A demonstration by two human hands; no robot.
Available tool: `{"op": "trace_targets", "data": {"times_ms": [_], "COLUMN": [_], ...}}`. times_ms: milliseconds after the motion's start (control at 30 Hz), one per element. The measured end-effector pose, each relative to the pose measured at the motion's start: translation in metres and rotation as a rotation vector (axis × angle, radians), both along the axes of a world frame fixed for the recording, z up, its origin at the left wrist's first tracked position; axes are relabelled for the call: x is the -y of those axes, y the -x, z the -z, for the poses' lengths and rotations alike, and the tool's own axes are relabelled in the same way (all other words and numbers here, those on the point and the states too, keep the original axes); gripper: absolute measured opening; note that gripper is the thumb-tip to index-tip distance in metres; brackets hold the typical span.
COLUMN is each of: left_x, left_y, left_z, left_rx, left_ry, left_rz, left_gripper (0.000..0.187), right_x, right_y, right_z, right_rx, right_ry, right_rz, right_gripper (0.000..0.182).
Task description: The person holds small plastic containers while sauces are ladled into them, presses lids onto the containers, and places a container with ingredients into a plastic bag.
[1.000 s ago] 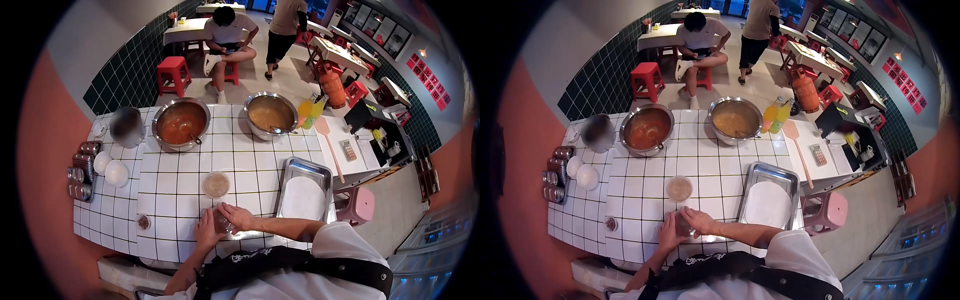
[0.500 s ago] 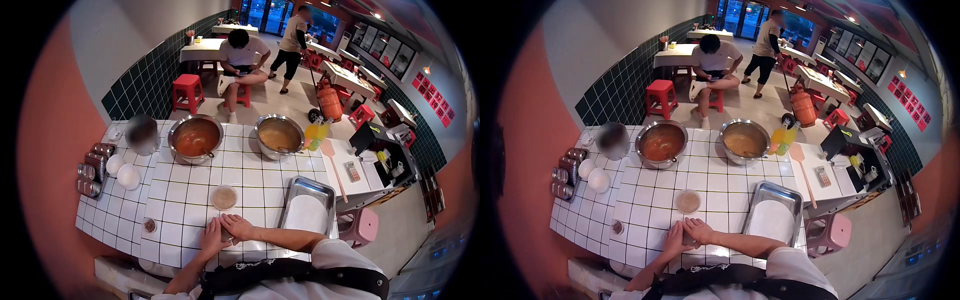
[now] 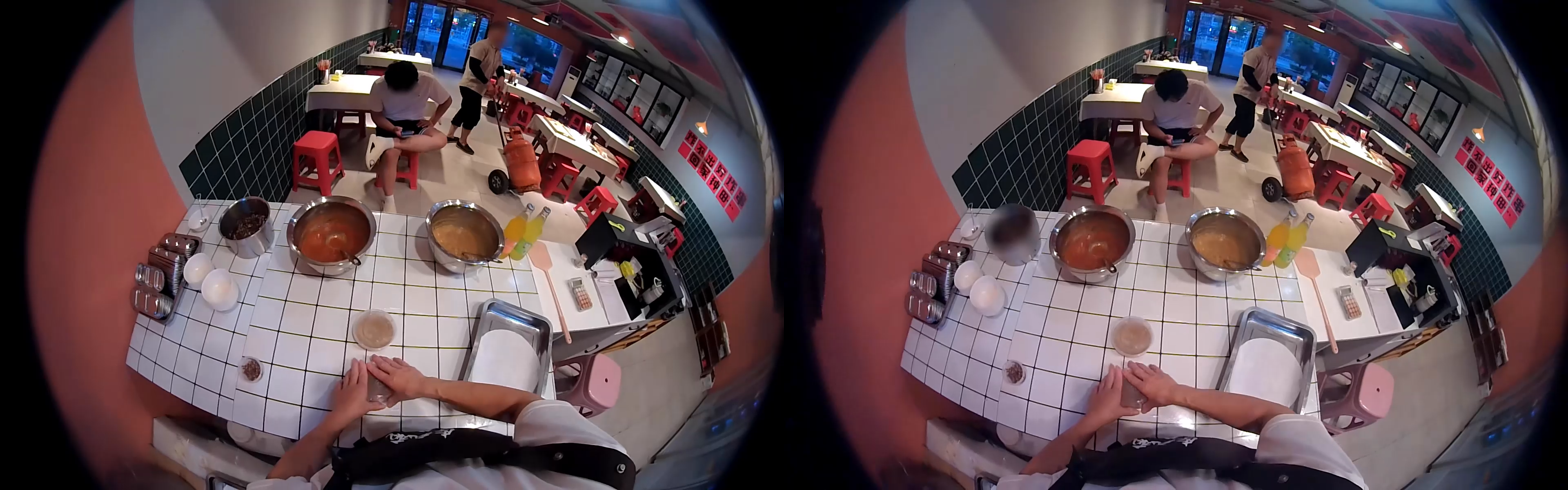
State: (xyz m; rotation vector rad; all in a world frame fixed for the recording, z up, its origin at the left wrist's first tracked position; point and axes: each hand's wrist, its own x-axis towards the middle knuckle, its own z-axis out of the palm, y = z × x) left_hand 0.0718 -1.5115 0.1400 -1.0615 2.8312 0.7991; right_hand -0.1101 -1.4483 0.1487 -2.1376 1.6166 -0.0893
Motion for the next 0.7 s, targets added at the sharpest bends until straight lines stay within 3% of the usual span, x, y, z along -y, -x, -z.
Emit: {"op": "trace_targets", "data": {"times_ms": [100, 300, 600, 700], "left_x": [-0.001, 0.003, 0.004, 0.002], "left_y": [-0.003, -0.001, 0.005, 0.001], "left_z": [0.007, 0.003, -0.014, 0.001], "left_rx": [-0.119, -0.006, 0.050, 0.001], "left_ry": [0.032, -0.079, -0.031, 0.063], "left_rz": [-0.022, -0.009, 0.011, 0.008], "left_gripper": [0.113, 0.112, 0.110, 0.111], "right_x": [0.000, -0.002, 0.004, 0.001], "right_y": [0.006, 0.003, 0.001, 0.003], "right_z": [-0.009, 0.002, -0.004, -0.010], "right_rx": [-0.038, -0.076, -0.065, -0.070], "right_ry": [-0.017, -0.036, -0.071, -0.055], "right_rz": [0.031, 0.029, 0.019, 0.016], "right_gripper": [0.114, 0.114, 0.111, 0.111]}}
